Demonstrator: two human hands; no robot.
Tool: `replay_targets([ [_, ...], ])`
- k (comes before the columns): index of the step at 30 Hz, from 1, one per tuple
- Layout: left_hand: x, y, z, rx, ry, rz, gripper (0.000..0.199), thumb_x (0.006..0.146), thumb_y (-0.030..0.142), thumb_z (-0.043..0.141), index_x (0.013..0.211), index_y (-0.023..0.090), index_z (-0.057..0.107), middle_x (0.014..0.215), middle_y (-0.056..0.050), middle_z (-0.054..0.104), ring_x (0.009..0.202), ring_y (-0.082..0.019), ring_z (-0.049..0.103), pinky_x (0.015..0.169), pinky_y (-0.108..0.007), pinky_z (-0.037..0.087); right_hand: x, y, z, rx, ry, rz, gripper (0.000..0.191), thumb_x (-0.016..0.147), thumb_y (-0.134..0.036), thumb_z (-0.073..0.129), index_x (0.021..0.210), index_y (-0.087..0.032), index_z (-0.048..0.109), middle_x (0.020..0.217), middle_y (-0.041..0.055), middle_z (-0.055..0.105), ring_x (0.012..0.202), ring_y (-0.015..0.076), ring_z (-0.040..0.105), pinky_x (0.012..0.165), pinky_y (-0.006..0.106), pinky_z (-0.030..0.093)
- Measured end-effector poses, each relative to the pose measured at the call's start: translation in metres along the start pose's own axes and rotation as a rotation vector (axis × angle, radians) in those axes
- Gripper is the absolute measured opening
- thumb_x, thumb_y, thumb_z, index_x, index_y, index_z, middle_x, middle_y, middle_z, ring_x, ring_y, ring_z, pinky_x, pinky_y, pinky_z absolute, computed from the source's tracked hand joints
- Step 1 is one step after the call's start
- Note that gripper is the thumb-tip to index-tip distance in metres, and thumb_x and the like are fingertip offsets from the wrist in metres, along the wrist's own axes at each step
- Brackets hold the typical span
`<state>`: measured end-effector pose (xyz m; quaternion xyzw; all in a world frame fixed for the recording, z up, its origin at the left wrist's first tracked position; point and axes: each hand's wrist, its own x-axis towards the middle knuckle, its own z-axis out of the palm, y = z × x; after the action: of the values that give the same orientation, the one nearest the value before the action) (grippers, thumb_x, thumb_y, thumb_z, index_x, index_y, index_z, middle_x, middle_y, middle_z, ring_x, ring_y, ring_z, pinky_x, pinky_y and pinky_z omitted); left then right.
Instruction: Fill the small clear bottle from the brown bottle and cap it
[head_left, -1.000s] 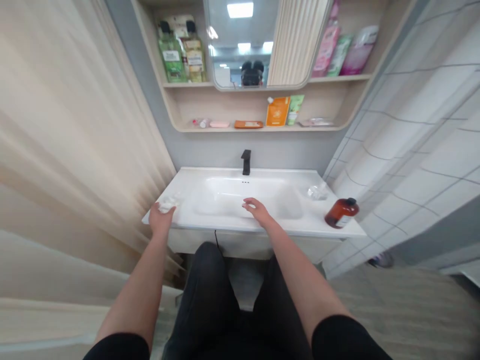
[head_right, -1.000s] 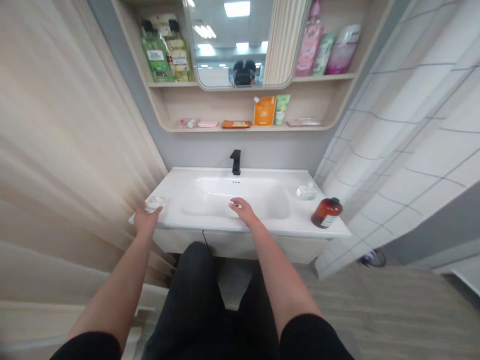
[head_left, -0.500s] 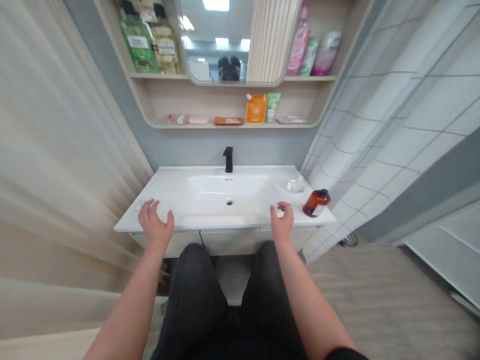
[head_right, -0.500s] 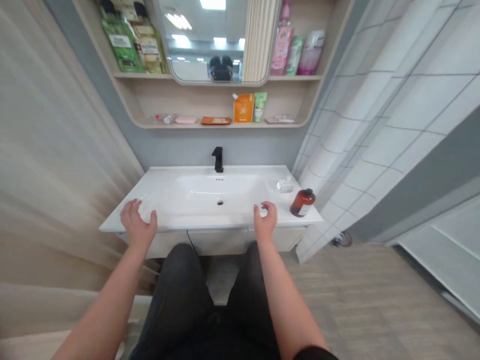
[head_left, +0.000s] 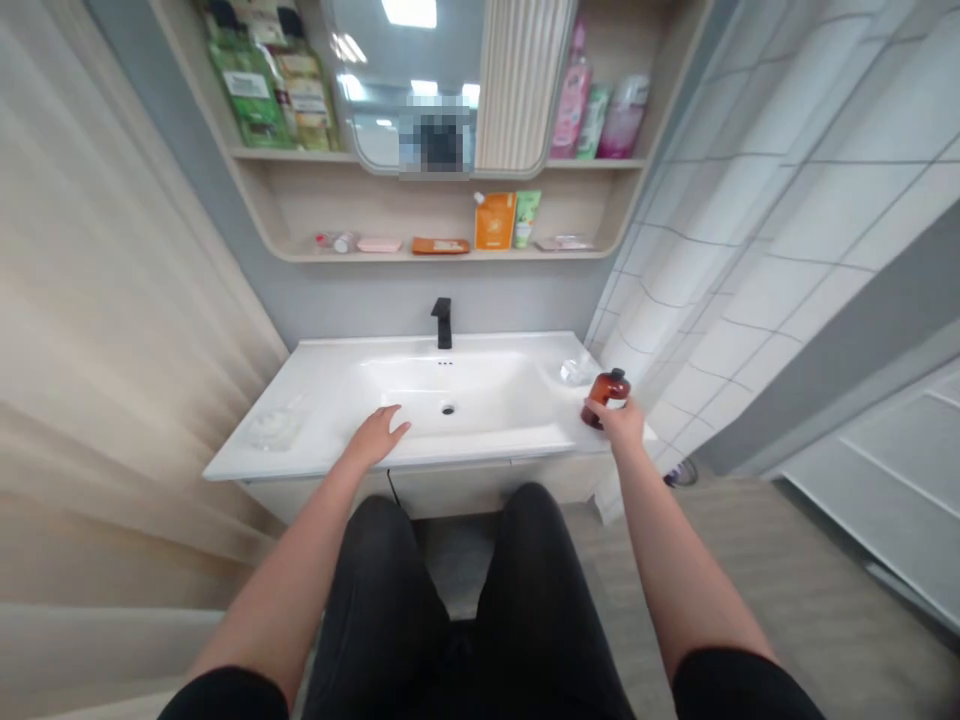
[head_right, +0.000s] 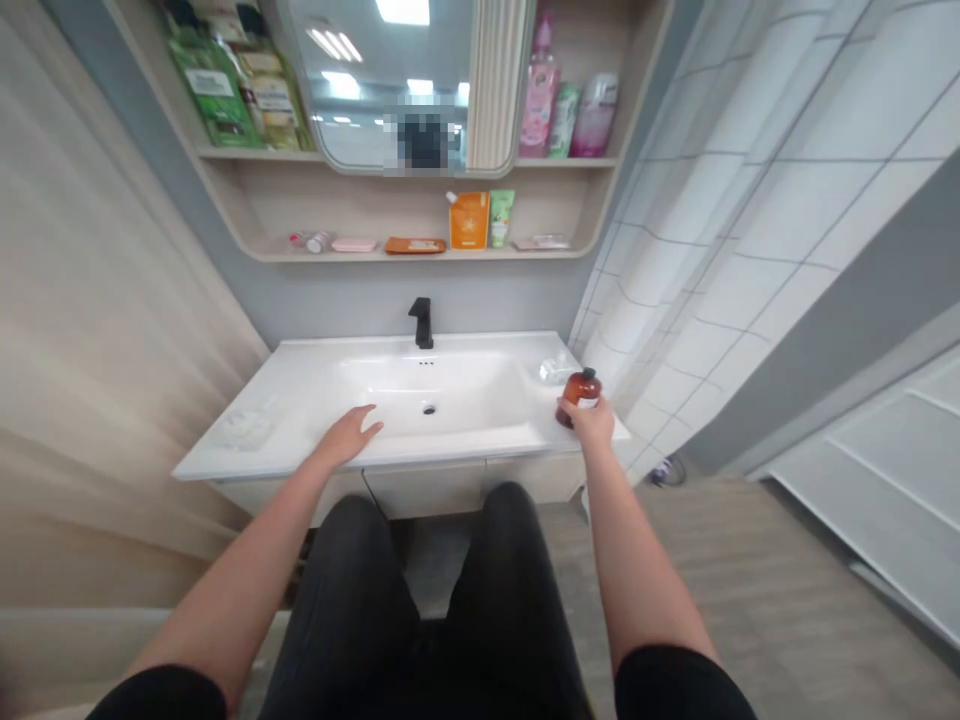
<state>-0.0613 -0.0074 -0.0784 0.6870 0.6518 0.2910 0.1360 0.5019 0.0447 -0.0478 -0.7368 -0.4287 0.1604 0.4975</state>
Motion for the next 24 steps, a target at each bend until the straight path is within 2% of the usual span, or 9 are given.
replay_targets([
  [1,-0.001,0.000,-0.002,-0.029,0.001,-0.013,0.052,0.094,0.049,0.070,0.136,0.019,0.071,0.147,-0.017,0.070,0.145,-0.036,0.062,0.129,-0.049,0.041,-0.007,-0.008,0.012,0.005,-0.040,-0.061,0.071,0.060,-0.060,0.094,0.111,-0.016,0.071,0.102,0.0160,0.078,0.094,0.0353,0.074,0.089,0.051,0.058],
  [3,0.000,0.004,-0.004,-0.089,-0.001,-0.036,0.049,0.094,0.048,0.071,0.133,0.019,0.073,0.145,-0.016,0.072,0.141,-0.035,0.064,0.127,-0.049,0.043,-0.028,-0.029,0.042,0.046,-0.153,-0.284,0.080,0.061,-0.060,0.094,0.125,-0.018,0.070,0.115,0.0133,0.078,0.106,0.0357,0.073,0.098,0.052,0.058],
  [6,0.005,0.017,-0.002,-0.217,-0.003,-0.026,0.041,0.096,0.046,0.069,0.128,0.021,0.075,0.141,-0.014,0.074,0.134,-0.032,0.068,0.121,-0.047,0.050,-0.070,-0.067,0.096,0.017,-0.380,-0.601,0.083,0.062,-0.046,0.097,0.136,-0.021,0.069,0.132,0.0137,0.074,0.121,0.0361,0.069,0.109,0.052,0.054],
  [9,0.013,0.039,0.008,-0.368,-0.022,0.038,0.039,0.100,0.043,0.065,0.133,0.023,0.073,0.135,-0.012,0.077,0.125,-0.027,0.073,0.111,-0.043,0.056,-0.108,-0.103,0.144,-0.104,-0.596,-0.770,0.080,0.066,-0.032,0.097,0.140,-0.025,0.068,0.132,0.0118,0.073,0.121,0.0331,0.069,0.109,0.047,0.054],
  [12,0.021,0.057,0.021,-0.442,-0.010,0.090,0.043,0.101,0.038,0.064,0.141,0.024,0.069,0.130,-0.011,0.078,0.110,-0.023,0.076,0.103,-0.040,0.059,-0.131,-0.122,0.177,-0.136,-0.698,-0.850,0.082,0.069,-0.030,0.097,0.145,-0.026,0.066,0.135,0.0105,0.071,0.121,0.0309,0.068,0.109,0.044,0.054],
  [16,0.027,0.062,0.034,-0.400,0.054,0.108,0.035,0.099,0.031,0.064,0.131,0.020,0.072,0.125,-0.012,0.078,0.095,-0.022,0.073,0.097,-0.039,0.058,-0.142,-0.117,0.197,-0.122,-0.712,-0.837,0.081,0.071,-0.022,0.093,0.146,-0.024,0.063,0.135,0.0105,0.071,0.123,0.0295,0.067,0.112,0.043,0.052],
  [22,0.026,0.056,0.039,-0.321,-0.048,0.108,0.036,0.101,0.030,0.062,0.135,0.022,0.067,0.098,-0.006,0.077,0.086,-0.022,0.071,0.087,-0.036,0.055,-0.145,-0.105,0.199,-0.226,-0.695,-0.854,0.077,0.076,-0.020,0.088,0.148,-0.023,0.062,0.134,0.0120,0.072,0.124,0.0314,0.065,0.112,0.045,0.050],
  [24,0.026,0.057,0.038,-0.277,-0.065,0.083,0.028,0.104,0.037,0.058,0.123,0.021,0.071,0.086,-0.005,0.075,0.081,-0.024,0.070,0.084,-0.036,0.053,-0.147,-0.106,0.198,-0.251,-0.689,-0.877,0.075,0.077,-0.019,0.086,0.148,-0.023,0.062,0.132,0.0121,0.072,0.122,0.0315,0.065,0.111,0.045,0.050],
])
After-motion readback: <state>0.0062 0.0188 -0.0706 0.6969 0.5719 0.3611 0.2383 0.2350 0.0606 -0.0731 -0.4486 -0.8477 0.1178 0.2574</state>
